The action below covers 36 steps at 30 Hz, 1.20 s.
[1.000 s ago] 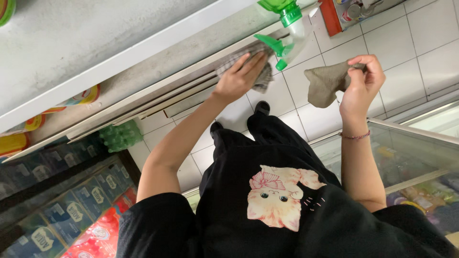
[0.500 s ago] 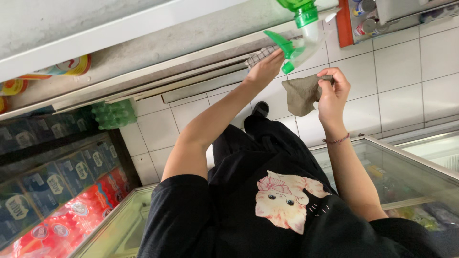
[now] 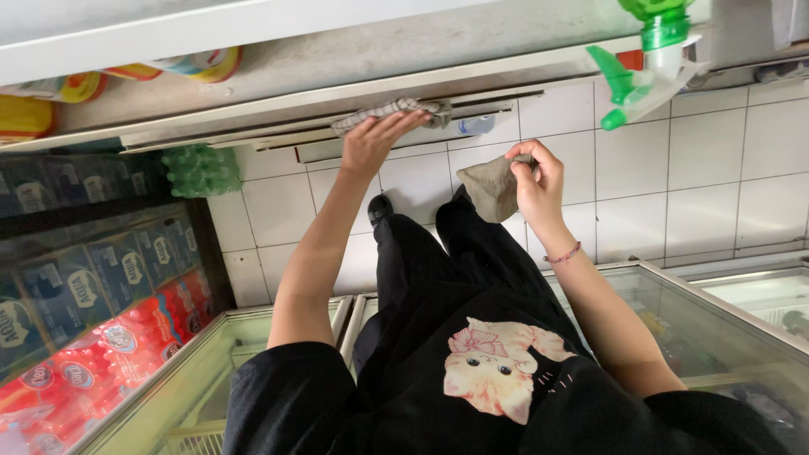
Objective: The person cleans the glass door of a refrigerator and the metal shelves of a display cabinet using a cloth and a spray bottle. They wipe the surfaces, spray the cleaner, and continue wiping to remove dirt and smudges.
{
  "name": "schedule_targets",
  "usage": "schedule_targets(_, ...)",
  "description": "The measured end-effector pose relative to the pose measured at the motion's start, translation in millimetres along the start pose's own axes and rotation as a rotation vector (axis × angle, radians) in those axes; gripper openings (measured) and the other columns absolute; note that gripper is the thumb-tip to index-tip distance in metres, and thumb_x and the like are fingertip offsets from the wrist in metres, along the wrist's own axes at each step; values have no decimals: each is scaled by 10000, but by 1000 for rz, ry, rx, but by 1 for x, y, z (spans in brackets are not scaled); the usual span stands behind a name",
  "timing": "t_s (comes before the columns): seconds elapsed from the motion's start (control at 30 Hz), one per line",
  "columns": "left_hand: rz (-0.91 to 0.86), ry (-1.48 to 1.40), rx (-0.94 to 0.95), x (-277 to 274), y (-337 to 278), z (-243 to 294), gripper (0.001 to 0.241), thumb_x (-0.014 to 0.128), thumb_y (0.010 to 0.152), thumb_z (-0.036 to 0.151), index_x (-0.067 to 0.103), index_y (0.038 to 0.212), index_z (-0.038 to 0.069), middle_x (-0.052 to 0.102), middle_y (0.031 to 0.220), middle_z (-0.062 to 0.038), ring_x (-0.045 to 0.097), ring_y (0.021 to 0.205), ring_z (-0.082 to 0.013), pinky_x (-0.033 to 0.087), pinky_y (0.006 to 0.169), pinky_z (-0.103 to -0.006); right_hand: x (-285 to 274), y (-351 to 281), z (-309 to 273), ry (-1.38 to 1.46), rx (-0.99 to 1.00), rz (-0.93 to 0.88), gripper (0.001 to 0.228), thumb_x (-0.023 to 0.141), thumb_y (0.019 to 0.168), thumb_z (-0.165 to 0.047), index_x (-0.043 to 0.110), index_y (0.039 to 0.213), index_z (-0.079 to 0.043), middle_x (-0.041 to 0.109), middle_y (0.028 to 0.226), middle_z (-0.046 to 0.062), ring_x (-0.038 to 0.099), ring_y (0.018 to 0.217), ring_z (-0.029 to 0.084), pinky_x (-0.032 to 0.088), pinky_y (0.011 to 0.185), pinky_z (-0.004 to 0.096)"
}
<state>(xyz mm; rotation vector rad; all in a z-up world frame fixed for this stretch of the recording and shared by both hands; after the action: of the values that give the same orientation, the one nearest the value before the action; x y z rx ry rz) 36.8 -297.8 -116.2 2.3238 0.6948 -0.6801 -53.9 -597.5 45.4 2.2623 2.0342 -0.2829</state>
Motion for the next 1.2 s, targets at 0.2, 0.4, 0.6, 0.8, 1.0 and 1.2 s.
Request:
schedule_targets(0.2, 78, -30, -211, 35, -82, -56, 894, 517, 1079, 81, 24, 1701, 490, -12, 1753, 162, 27, 1613, -99, 92, 1310, -393, 64, 1, -17, -2, -25, -100, 143, 530, 934, 73, 638, 971, -13, 591, 876, -36, 415, 731, 16, 328, 643, 213)
schedule_targets(0.4, -175, -567, -682, 69, -168, -101, 915, 759, 787, 149, 346, 1562, 410, 125, 1766, -5, 121, 1614, -340, 102, 1238, -716, 133, -6, -28, -16, -91, -216, 134, 529, 959, 73, 632, 997, -5, 632, 936, -25, 477, 795, 15, 386, 708, 203)
schedule_targets(0.6, 31, -742, -877, 76, -203, -127, 1060, 765, 699, 84, 208, 1593, 196, 34, 1654, -288, 76, 1488, -587, 126, 1202, -752, 200, -22, -36, -58, 15, -280, 147, 543, 925, 69, 654, 976, -12, 623, 868, -29, 417, 674, 14, 334, 597, 209)
schedule_targets(0.8, 172, -829, -1113, 54, -215, -181, 1158, 675, 775, -90, 19, 1679, 216, -75, 1724, -234, -41, 1601, -500, 145, 1318, -575, 229, -29, -40, -41, 14, -276, 147, 546, 938, 66, 657, 988, -16, 585, 832, -36, 399, 669, 8, 310, 588, 212)
schedule_targets(1.0, 520, -975, -1847, 43, -231, -182, 887, 462, 842, -101, 134, 1659, 10, 262, 1684, -274, 462, 1439, -326, 359, 1222, -429, 237, -29, -43, -39, 40, -180, 138, 554, 989, 37, 674, 1027, -20, 563, 824, -42, 384, 638, 9, 287, 556, 211)
schedule_targets(1.2, 152, -1386, -1692, -52, -210, -80, 340, 516, 949, -14, 590, 1272, -90, 660, 1188, -135, 623, 1085, -294, 514, 968, -413, 228, -32, -47, 85, 146, -36, 253, 571, 964, 5, 739, 1150, -27, 628, 997, -27, 414, 714, 32, 335, 598, 223)
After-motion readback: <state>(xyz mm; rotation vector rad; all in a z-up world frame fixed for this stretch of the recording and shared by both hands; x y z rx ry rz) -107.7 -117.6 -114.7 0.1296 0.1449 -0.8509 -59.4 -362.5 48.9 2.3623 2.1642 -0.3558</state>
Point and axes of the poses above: each hand's wrist, its own y-axis towards the middle knuckle, its own x-axis out of the palm, z = x × y, the point moved 1 cm from there along y, towards the middle knuckle
